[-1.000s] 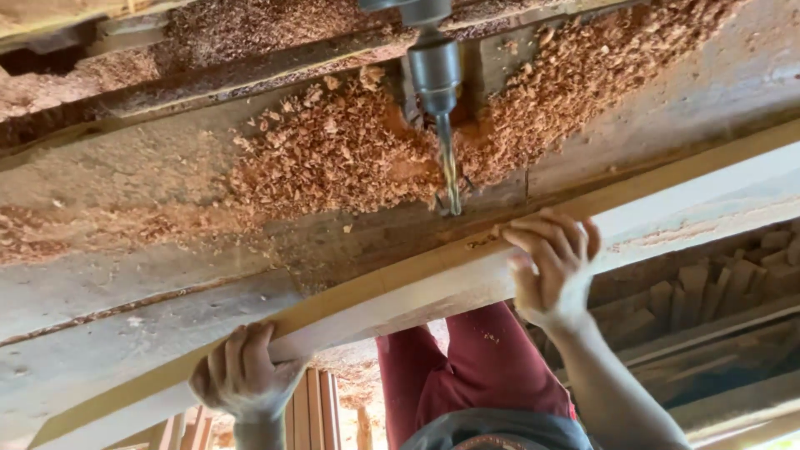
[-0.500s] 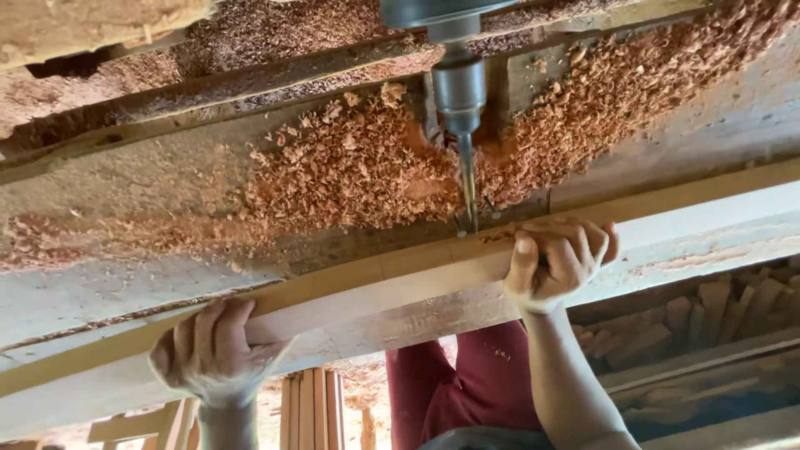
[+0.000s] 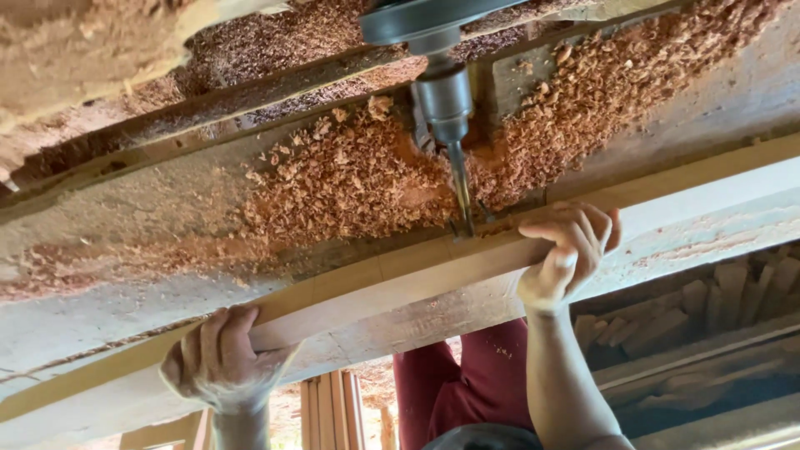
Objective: Using a drill press to create holes in a wooden plank.
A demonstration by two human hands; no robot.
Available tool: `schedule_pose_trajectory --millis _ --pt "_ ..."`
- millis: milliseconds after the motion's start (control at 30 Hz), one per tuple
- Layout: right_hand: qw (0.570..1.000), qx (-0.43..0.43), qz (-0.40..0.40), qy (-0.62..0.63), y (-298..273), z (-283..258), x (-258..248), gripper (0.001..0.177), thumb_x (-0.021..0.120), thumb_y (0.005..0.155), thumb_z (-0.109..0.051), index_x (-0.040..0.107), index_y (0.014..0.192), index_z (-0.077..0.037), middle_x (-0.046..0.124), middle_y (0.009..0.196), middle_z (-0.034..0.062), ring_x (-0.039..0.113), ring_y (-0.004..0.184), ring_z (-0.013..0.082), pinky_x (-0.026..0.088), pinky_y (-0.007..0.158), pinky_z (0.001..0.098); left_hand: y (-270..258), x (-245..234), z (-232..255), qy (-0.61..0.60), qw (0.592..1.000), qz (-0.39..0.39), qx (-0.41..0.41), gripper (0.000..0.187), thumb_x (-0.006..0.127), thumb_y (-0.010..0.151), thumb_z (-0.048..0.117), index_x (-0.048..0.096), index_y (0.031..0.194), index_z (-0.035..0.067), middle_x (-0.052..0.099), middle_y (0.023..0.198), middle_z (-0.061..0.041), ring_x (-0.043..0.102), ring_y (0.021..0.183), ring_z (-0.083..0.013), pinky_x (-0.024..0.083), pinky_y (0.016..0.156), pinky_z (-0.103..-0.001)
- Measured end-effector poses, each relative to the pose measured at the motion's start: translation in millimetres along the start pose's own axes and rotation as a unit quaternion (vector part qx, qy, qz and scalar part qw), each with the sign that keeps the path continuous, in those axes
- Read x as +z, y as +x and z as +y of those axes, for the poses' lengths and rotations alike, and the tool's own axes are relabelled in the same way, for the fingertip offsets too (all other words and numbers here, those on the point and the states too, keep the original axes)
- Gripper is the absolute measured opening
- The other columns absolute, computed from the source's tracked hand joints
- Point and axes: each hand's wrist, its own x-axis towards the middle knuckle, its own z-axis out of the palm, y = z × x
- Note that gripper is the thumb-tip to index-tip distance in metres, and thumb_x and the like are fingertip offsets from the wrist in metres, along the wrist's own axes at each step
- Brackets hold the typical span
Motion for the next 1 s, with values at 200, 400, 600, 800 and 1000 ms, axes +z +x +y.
schedule_pose_trajectory --millis 200,400,600,800,1000 --pt "0.992 0.069 0.079 -0.067 10.9 -21.4 10.4 0.056 0.054 0.108 -0.036 0.045 0.056 -0.016 0.041 0.055 -0.0003 0.044 0.073 0.0191 0.028 0.105 0.0367 8.9 1.6 2.7 0.002 1.000 0.004 0.008 0.059 0.050 0.090 0.074 0.072 0.082 0.020 0.075 0.083 -0.001 0.063 0.068 -0.0228 0.035 0.082 -0.040" --pt "0.992 0.068 0.096 -0.052 18.8 -30.8 11.7 0.056 0.051 0.109 -0.035 0.049 0.056 -0.016 0.053 0.054 -0.0020 0.050 0.073 0.0181 0.028 0.109 0.0390 2.1 13.2 -4.4 0.010 0.999 0.029 0.022 0.051 0.060 0.088 0.069 0.070 0.078 0.020 0.075 0.078 -0.003 0.063 0.064 -0.0208 0.036 0.079 -0.041" --pt "0.991 0.073 0.104 -0.051 15.7 -26.0 13.4 0.053 0.053 0.107 -0.031 0.050 0.057 -0.016 0.053 0.055 -0.0021 0.050 0.073 0.0174 0.027 0.110 0.0393 12.8 3.6 -1.8 -0.001 1.000 0.003 0.012 0.046 0.059 0.089 0.066 0.070 0.079 0.022 0.075 0.082 -0.002 0.065 0.068 -0.0243 0.035 0.076 -0.042" --pt "0.990 0.080 0.108 -0.046 15.3 -23.5 14.7 0.053 0.053 0.107 -0.031 0.053 0.056 -0.015 0.049 0.055 -0.0016 0.049 0.074 0.0174 0.029 0.107 0.0395 15.9 4.8 -1.4 0.012 1.000 0.000 0.017 0.056 0.058 0.086 0.075 0.070 0.080 0.021 0.075 0.082 -0.003 0.064 0.068 -0.0230 0.035 0.079 -0.042" --pt "0.989 0.068 0.130 -0.003 24.0 -26.4 19.2 0.051 0.057 0.107 -0.029 0.054 0.057 -0.017 0.052 0.055 -0.0020 0.052 0.072 0.0160 0.030 0.100 0.0393 0.7 16.5 -9.4 0.016 1.000 -0.001 0.020 0.066 0.047 0.084 0.082 0.071 0.080 0.020 0.074 0.079 -0.002 0.061 0.065 -0.0196 0.035 0.079 -0.041"
